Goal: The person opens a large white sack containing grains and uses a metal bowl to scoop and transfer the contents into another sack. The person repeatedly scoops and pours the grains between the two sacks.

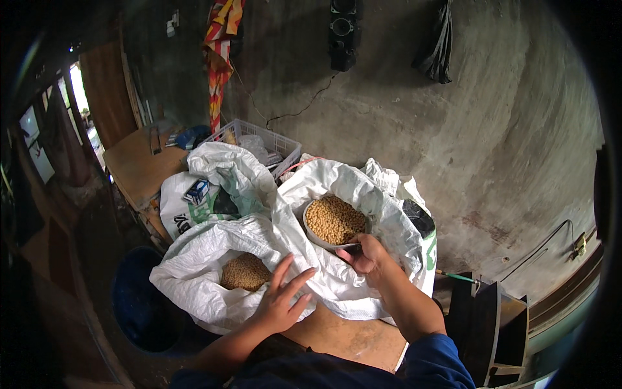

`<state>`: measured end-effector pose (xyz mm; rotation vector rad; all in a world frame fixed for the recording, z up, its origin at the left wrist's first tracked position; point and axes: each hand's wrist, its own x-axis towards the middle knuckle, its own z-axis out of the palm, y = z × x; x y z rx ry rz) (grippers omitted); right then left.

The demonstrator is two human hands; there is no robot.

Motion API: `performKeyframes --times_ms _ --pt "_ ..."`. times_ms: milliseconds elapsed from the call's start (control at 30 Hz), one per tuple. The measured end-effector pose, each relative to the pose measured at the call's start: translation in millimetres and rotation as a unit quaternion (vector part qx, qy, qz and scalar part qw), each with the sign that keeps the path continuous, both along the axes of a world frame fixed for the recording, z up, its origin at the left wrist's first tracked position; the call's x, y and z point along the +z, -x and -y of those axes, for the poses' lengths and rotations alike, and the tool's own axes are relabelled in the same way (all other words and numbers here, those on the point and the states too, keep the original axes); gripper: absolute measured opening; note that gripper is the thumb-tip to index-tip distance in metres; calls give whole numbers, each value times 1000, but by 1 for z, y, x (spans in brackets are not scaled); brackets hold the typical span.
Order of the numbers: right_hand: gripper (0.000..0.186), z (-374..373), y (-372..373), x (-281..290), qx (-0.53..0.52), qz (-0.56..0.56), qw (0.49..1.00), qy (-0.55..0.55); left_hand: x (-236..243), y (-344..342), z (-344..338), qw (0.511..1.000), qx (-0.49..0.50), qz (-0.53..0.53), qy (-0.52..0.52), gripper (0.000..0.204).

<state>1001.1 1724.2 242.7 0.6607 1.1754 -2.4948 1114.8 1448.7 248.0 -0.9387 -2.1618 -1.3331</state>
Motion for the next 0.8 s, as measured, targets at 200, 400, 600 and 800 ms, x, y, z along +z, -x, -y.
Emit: performKeyframes --times_ms 200,400,600,800 --pt "27 -10 -31 30 40 0 995 92 0 -41 83 968 240 -21 71 51" --pt "31 12 -72 66 61 -24 998 -3 -52 -65 146 823 567 9 -27 90" --pt "39 58 -115 99 156 -54 986 -22 -103 -69 148 809 388 234 -374 113" --pt "51 118 -126 84 267 -16 960 76 -97 -55 150 817 289 238 -439 109"
